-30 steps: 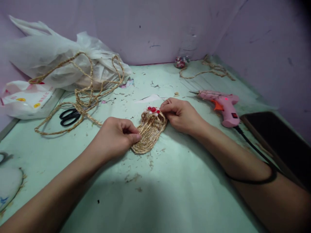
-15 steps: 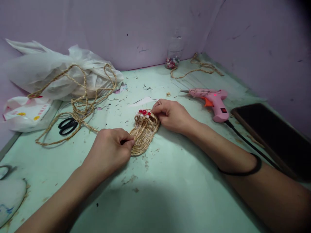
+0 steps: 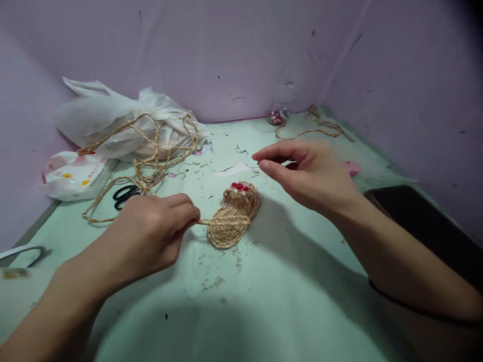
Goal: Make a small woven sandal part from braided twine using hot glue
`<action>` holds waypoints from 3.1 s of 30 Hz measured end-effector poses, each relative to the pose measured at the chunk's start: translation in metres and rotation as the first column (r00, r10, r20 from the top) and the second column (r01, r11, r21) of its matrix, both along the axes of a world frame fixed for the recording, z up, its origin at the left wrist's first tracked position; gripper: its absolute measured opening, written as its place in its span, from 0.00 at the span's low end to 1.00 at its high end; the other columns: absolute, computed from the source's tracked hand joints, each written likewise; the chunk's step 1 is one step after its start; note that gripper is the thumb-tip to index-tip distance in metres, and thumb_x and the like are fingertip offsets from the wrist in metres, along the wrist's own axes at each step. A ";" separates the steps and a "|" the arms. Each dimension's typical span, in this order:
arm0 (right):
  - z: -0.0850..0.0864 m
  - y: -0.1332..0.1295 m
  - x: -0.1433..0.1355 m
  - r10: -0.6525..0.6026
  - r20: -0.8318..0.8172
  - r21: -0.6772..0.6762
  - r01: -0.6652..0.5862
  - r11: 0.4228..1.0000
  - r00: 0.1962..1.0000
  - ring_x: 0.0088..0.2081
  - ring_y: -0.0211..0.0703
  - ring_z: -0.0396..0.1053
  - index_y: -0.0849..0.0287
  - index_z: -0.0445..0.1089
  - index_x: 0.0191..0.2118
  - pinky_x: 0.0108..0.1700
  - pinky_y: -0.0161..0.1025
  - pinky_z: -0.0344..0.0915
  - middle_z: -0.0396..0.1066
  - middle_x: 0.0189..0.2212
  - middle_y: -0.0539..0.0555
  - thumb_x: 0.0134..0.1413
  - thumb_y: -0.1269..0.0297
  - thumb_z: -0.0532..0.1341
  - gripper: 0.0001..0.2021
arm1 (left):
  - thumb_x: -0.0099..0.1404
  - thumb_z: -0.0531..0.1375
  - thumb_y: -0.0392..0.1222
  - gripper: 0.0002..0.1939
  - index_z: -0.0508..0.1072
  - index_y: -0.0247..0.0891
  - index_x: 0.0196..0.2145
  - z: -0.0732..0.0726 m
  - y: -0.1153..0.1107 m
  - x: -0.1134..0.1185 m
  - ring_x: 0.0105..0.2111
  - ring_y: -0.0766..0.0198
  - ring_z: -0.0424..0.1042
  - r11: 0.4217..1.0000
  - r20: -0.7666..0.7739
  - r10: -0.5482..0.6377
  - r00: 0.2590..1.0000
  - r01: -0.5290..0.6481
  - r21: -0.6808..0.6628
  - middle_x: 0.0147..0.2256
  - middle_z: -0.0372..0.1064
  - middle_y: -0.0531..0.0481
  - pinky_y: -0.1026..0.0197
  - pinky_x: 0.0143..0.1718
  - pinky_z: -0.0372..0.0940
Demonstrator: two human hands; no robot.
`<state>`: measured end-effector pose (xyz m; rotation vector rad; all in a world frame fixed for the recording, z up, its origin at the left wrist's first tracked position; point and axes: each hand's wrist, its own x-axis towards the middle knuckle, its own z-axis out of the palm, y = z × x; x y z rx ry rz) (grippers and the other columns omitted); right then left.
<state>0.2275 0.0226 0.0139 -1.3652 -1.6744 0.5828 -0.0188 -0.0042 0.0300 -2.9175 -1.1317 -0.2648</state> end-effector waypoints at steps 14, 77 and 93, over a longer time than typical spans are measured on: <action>-0.005 -0.026 -0.033 0.186 -0.717 -0.494 -0.678 0.544 0.672 0.18 0.28 0.60 0.62 0.70 0.25 0.17 0.26 0.54 0.67 0.18 0.46 0.38 0.60 0.69 0.11 | 0.66 0.43 0.32 0.16 0.69 0.37 0.31 0.003 -0.022 0.017 0.25 0.69 0.66 0.921 0.062 -0.180 0.982 0.147 0.360 0.30 0.71 0.51 0.66 0.27 0.58; -0.038 0.011 -0.012 0.006 -0.332 -0.499 -0.181 0.848 0.943 0.20 0.32 0.58 0.63 0.70 0.24 0.25 0.32 0.57 0.64 0.18 0.47 0.41 0.62 0.61 0.09 | 0.46 0.56 0.35 0.08 0.75 0.33 0.18 -0.039 0.038 0.068 0.17 0.69 0.58 0.693 0.222 0.560 0.798 -0.304 -0.654 0.14 0.61 0.53 0.67 0.18 0.52; -0.036 0.064 0.001 0.300 -0.290 -0.710 -0.415 0.569 0.909 0.13 0.26 0.57 0.63 0.72 0.22 0.15 0.25 0.54 0.65 0.12 0.45 0.33 0.68 0.68 0.07 | 0.50 0.55 0.41 0.10 0.73 0.37 0.18 -0.062 0.031 0.076 0.19 0.68 0.57 0.702 0.324 0.659 0.678 -0.402 -0.588 0.17 0.60 0.54 0.65 0.21 0.50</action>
